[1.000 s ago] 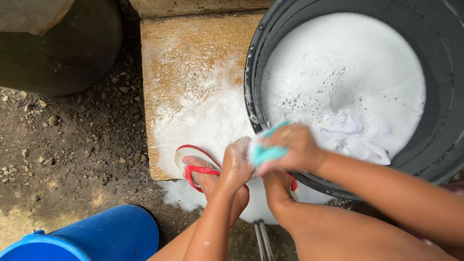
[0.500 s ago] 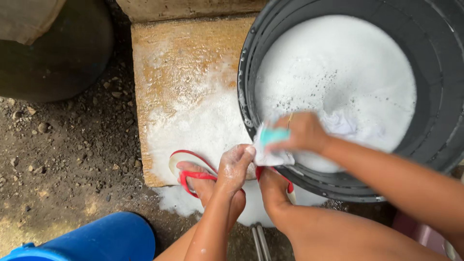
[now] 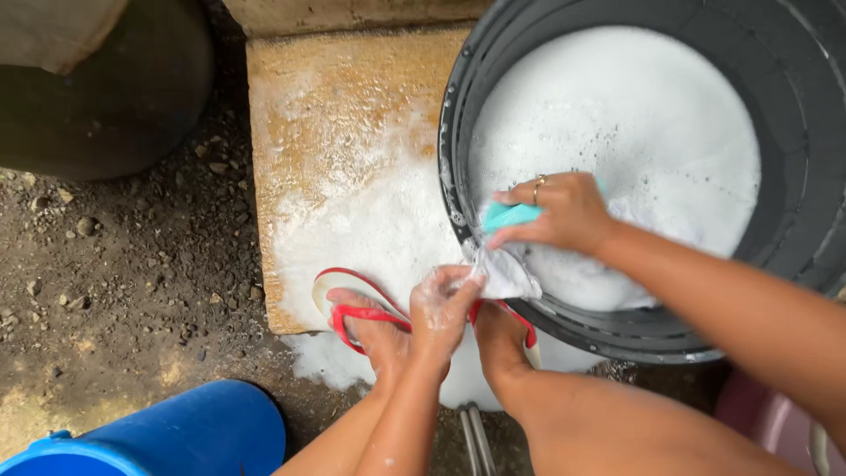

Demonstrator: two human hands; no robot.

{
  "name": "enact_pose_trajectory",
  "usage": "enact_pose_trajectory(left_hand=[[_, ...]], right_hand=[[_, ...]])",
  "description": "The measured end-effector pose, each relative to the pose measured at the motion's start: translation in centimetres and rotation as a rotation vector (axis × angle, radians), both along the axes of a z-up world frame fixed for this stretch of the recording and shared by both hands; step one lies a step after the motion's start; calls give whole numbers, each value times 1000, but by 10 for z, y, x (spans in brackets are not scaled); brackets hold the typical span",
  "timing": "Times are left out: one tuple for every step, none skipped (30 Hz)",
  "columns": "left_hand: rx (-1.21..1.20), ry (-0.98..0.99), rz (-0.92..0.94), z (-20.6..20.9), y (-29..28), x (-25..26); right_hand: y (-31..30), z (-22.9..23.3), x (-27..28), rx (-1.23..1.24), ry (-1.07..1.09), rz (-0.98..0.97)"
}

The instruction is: The person washes white clothes in a bucket of soapy water, using a blue brush to scrub the fabric and their hands to wring and agitate the items.

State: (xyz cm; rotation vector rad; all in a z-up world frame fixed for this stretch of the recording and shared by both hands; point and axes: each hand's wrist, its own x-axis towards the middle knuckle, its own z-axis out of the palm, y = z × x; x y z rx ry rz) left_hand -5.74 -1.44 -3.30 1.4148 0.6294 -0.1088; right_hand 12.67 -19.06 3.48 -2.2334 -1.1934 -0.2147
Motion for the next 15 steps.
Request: enact_pose_trajectory(left_hand=[[-360, -28, 133, -21, 1, 6], [-722, -34, 263, -41, 3, 5], [-1081, -41, 401, -56, 3, -3], [-819, -69, 289, -64, 3, -3], [-556, -97, 180, -65, 3, 1], [-281, -112, 61, -58, 11, 0], [-208, -94, 17, -46, 23, 2], [-172, -74, -22, -32, 18, 4], [-136, -55, -61, -16, 10, 5], [-140, -22, -46, 2, 9, 6], [-143, 12, -31, 17, 8, 5], [-151, 55, -7, 28, 5, 5], [-153, 6, -20, 33, 4, 11], [-157, -35, -31, 34, 4, 11], [-160, -76, -43, 34, 5, 11]], right_hand=[[8, 4, -7, 124, 9, 119], [24, 3, -37, 246, 39, 229], [34, 5, -60, 370, 68, 338], [34, 12, -60, 339, 42, 375], [32, 18, -59, 309, 15, 412], [35, 18, -62, 291, -5, 433], [39, 15, -63, 286, -5, 385], [28, 13, -60, 245, 6, 339], [17, 11, -55, 203, 17, 294], [19, 8, -43, 184, 9, 261], [22, 7, -32, 165, 0, 228], [22, 6, -26, 144, 3, 201], [29, 2, -47, 231, -61, 260], [37, -1, -77, 317, -117, 318], [34, -2, -78, 280, -84, 355]])
